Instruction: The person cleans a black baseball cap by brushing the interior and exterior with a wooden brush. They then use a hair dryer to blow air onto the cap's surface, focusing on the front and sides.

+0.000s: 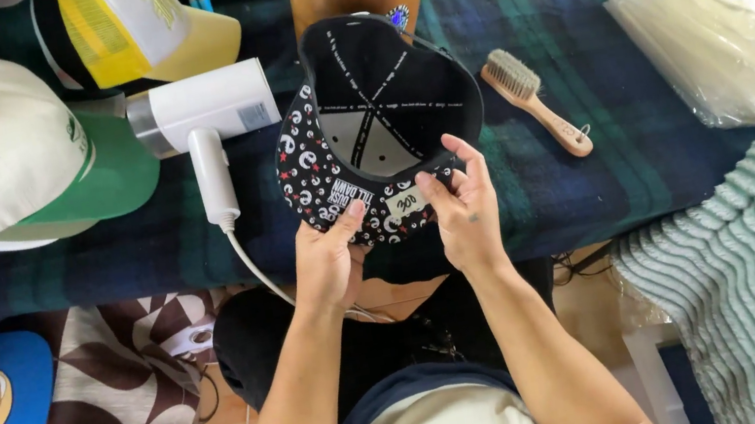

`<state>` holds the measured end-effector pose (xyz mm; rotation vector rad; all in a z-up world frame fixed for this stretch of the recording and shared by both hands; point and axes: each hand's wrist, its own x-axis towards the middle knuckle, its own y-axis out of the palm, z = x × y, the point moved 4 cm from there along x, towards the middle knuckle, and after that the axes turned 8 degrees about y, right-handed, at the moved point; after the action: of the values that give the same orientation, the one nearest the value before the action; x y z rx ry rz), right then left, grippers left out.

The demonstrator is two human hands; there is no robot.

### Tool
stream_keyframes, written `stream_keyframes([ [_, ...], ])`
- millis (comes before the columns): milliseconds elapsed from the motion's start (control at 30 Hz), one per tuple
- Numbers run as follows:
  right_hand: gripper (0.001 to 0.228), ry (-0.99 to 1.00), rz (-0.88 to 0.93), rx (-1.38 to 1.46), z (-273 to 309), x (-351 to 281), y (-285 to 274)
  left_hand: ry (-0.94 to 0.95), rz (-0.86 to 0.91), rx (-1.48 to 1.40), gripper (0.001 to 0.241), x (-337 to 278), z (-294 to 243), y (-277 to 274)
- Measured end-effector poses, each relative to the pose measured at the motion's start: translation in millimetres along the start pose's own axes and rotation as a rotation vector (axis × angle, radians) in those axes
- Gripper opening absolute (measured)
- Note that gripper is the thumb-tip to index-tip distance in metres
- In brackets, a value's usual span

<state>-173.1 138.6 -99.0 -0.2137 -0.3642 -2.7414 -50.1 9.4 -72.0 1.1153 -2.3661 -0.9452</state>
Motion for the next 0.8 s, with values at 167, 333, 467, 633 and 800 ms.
stream_keyframes([
  [167,0.048,0.008,-0.014,0.022,-9,-1,-5,-0.021,-0.012,-0.004,0.024,3,10,-12],
  [333,0.071,0.012,0.100,0.008,6,-9,2,-0.033,-0.047,-0.029,0.022,-3,3,-3],
  [467,0.105,-0.063,0.231,0.040,19,-9,10,-0.071,-0.016,-0.032,0.025,-6,4,1],
  [633,0.092,-0.147,0.244,0.035,31,7,0,-0.135,0.021,-0.095,0.028,9,19,-19],
  [800,0.022,-0.679,-0.164,-0.953,65,46,-56,-0.075,0.080,0.041,0.022,30,10,-21],
])
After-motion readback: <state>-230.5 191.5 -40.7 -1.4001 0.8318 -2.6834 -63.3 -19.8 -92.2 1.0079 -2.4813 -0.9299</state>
